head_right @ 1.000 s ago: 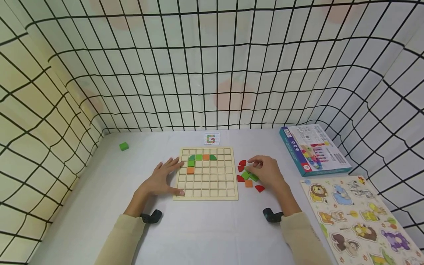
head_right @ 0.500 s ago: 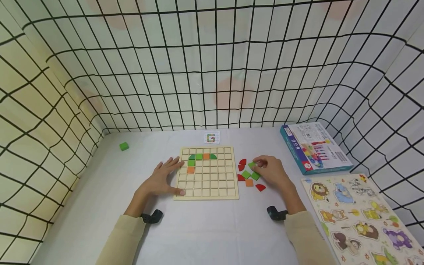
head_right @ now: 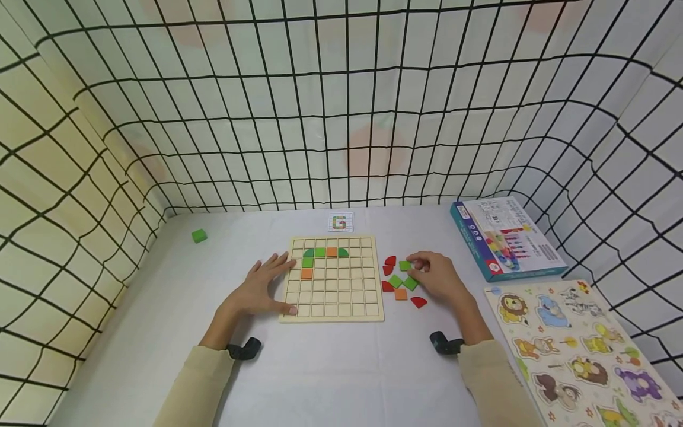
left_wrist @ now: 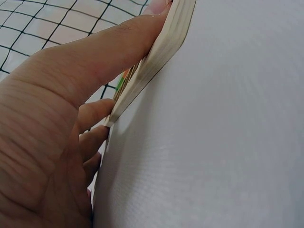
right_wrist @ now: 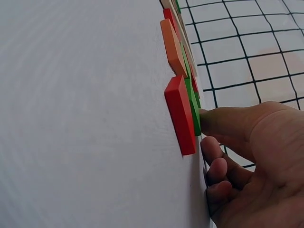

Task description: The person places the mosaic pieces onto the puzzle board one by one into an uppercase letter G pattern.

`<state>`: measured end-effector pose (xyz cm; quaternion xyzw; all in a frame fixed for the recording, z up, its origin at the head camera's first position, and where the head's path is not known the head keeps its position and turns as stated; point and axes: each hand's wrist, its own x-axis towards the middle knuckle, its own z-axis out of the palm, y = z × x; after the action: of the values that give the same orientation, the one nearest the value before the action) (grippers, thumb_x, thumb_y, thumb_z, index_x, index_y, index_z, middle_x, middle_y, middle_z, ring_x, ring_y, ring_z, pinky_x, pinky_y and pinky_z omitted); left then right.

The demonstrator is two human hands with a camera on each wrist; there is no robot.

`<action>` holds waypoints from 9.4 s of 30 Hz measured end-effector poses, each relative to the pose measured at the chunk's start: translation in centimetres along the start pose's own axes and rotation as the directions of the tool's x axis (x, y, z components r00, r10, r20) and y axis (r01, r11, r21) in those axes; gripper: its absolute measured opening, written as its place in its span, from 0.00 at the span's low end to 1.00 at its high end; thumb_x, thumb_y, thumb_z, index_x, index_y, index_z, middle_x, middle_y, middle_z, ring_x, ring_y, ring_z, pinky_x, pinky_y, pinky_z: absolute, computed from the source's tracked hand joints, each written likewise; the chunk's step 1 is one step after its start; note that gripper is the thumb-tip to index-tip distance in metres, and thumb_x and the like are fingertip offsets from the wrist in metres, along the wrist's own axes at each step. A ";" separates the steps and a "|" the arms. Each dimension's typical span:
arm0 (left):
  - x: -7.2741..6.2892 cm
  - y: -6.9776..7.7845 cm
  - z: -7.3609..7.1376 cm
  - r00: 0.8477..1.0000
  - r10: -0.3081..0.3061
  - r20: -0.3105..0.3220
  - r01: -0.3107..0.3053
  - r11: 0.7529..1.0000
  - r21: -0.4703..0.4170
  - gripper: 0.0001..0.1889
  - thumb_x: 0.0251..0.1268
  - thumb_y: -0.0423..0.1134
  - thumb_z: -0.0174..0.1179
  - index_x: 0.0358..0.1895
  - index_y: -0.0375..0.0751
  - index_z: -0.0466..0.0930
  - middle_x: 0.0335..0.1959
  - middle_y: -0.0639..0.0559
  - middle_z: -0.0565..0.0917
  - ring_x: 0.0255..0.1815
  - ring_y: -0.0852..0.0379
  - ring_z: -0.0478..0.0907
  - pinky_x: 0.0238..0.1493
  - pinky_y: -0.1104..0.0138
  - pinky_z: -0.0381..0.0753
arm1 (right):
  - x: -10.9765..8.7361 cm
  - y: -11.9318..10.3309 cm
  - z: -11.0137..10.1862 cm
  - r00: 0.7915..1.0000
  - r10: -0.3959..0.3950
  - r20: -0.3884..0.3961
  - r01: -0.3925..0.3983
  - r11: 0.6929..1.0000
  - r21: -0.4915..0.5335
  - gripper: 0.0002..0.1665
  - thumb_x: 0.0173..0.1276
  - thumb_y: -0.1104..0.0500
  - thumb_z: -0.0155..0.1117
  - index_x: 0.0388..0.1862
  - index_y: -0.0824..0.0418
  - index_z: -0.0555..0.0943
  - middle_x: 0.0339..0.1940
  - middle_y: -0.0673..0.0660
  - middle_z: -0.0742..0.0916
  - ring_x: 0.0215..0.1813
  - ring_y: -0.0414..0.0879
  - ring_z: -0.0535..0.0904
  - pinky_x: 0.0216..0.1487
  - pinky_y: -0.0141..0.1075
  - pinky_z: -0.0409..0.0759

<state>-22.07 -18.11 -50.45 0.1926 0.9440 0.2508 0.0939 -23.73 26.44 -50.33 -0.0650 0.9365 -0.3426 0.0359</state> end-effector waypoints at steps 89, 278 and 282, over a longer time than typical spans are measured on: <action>0.1 0.0 -0.2 1.000 0.003 0.009 -0.003 1.000 -0.001 0.61 0.42 0.69 0.78 0.82 0.56 0.59 0.86 0.53 0.51 0.88 0.46 0.41 0.84 0.42 0.35 | 1.7 -16.0 12.2 0.956 -0.246 0.161 0.232 0.967 0.103 0.16 0.65 0.57 0.76 0.51 0.57 0.88 0.27 0.47 0.80 0.32 0.42 0.73 0.32 0.32 0.71; 0.0 0.1 -0.1 1.000 -0.003 0.004 0.003 1.000 0.003 0.58 0.45 0.68 0.75 0.82 0.57 0.59 0.86 0.53 0.51 0.88 0.47 0.41 0.84 0.42 0.34 | 0.2 -15.8 12.2 0.931 -0.318 0.181 0.296 0.945 0.139 0.11 0.60 0.52 0.81 0.38 0.53 0.89 0.28 0.45 0.82 0.33 0.41 0.75 0.36 0.32 0.73; 0.1 0.1 -0.2 1.000 0.002 0.006 -0.002 1.000 0.008 0.57 0.45 0.67 0.75 0.82 0.57 0.59 0.86 0.53 0.51 0.88 0.47 0.40 0.84 0.42 0.34 | 0.1 -15.8 12.0 0.923 -0.343 0.176 0.317 0.935 0.157 0.08 0.62 0.55 0.79 0.38 0.54 0.90 0.28 0.45 0.82 0.33 0.41 0.74 0.34 0.32 0.73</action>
<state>-22.18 -18.06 -50.20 0.1948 0.9445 0.2465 0.0958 -20.98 6.84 -49.26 -0.2538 0.8802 -0.3937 0.0760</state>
